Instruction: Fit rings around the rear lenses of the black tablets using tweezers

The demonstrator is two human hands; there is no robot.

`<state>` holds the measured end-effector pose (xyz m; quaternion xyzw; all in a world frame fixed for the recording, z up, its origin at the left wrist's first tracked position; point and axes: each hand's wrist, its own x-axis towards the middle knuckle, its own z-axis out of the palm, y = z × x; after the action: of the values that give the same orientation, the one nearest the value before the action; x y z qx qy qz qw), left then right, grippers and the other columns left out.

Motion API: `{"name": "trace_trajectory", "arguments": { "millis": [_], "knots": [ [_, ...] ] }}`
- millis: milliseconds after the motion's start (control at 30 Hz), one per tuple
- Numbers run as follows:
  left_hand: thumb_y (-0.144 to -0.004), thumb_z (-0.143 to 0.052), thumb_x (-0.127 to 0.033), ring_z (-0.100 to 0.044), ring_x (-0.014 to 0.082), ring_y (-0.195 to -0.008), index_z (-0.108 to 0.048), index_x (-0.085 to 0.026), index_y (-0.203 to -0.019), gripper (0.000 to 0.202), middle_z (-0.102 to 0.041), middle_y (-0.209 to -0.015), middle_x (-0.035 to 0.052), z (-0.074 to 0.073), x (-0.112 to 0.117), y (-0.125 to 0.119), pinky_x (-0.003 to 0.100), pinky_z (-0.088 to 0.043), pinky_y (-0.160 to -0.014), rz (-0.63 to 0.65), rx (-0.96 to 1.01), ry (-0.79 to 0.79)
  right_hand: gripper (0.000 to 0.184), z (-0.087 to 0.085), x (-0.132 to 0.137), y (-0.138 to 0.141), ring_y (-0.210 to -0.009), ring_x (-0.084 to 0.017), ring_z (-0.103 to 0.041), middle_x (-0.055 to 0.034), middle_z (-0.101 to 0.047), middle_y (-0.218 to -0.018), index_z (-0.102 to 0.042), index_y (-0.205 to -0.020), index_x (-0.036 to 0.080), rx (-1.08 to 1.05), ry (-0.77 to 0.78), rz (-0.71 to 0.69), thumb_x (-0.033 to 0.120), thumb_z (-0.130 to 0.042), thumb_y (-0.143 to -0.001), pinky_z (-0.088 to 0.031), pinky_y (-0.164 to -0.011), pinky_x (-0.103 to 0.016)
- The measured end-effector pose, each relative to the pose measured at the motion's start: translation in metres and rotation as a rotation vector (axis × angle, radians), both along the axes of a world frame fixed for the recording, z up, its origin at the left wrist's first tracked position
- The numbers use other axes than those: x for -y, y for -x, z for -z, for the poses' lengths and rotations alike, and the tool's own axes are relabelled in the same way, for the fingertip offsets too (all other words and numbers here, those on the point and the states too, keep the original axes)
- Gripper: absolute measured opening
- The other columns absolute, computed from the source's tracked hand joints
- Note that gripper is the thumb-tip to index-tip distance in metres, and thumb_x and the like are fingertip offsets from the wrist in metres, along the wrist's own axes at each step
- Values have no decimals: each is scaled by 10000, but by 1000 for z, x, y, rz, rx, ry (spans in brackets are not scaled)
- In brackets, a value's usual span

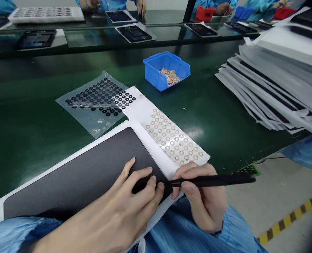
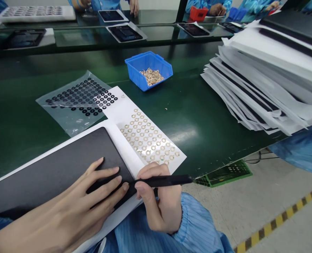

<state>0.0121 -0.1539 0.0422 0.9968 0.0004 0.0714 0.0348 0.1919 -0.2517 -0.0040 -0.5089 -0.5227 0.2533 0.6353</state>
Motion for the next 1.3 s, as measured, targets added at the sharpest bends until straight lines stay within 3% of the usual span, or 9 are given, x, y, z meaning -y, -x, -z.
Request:
{"name": "trace_trajectory", "arguments": {
  "millis": [167, 433, 667, 867, 967, 1100, 1167, 1233, 1300],
  "knots": [
    [-925, -504, -281, -404, 280, -1246, -455, -175, -1343, 434, -571, -1246, 18, 1, 1, 3, 511, -17, -1159, -8, -11, -15, 184, 2, 1, 1, -587, -125, -570, -13, -523, -755, -492, -976, 207, 50, -18, 32, 62, -454, -870, -481, -502, -269],
    [-919, -508, -217, -425, 293, -1249, -484, -140, -1314, 403, -601, -1178, 65, -4, 1, 1, 522, -240, -1127, -22, -27, -16, 199, 4, 0, 2, -572, -119, -556, -2, -513, -728, -495, -974, 204, 64, -47, 37, 44, -444, -867, -466, -498, -264],
    [-925, -473, -170, -494, 289, -1165, -546, -74, -1228, 326, -634, -1074, 80, 3, -2, 1, 528, -292, -1103, -19, 96, 50, 185, 8, 2, 6, -610, -146, -587, -21, -545, -748, -517, -952, 209, 77, -107, 100, 62, -498, -842, -482, -522, -289],
    [-925, -465, -152, -518, 278, -1135, -575, -73, -1163, 274, -642, -1006, 74, 3, -2, -1, 522, -330, -1087, -42, 134, 108, 88, 4, 0, 6, -626, -179, -620, -38, -569, -721, -535, -922, 210, 95, -123, 74, 145, -501, -872, -503, -519, -311],
    [-931, -463, -160, -533, 245, -1113, -595, -85, -1100, 227, -644, -964, 60, 4, -2, -2, 483, -324, -1104, -77, 160, 171, 57, 0, 4, 7, -544, -151, -586, -28, -571, -700, -536, -922, 224, 32, -96, -19, 200, -490, -896, -477, -454, -280],
    [-941, -445, -180, -530, 228, -1116, -597, -112, -1058, 203, -643, -954, 47, 7, -2, -2, 460, -311, -1116, -114, 163, 213, 95, -17, 4, -5, -457, -121, -528, -5, -555, -692, -535, -941, 248, -92, -44, -111, 223, -446, -923, -446, -380, -257],
    [-941, -447, -195, -528, 223, -1121, -601, -129, -1013, 183, -642, -957, 41, 9, -2, -1, 456, -313, -1116, -125, 167, 225, 104, -34, -10, -25, -498, -125, -561, -9, -576, -720, -548, -912, 235, 6, -53, -69, 194, -453, -923, -476, -423, -265],
    [-940, -450, -205, -532, 215, -1117, -603, -143, -1000, 176, -641, -961, 38, 11, -1, -2, 455, -321, -1112, -137, 169, 224, 108, -53, -41, -53, -553, -123, -599, -9, -590, -726, -555, -835, 205, 209, -64, 32, 181, -489, -917, -506, -514, -275],
    [-940, -445, -199, -540, 203, -1106, -602, -155, -1018, 181, -640, -948, 32, 12, 0, -2, 452, -329, -1109, -138, 166, 218, 132, -70, -88, -82, -527, -110, -601, 6, -584, -689, -548, -823, 183, 331, -126, 144, 268, -506, -915, -520, -534, -267]
  ]
}}
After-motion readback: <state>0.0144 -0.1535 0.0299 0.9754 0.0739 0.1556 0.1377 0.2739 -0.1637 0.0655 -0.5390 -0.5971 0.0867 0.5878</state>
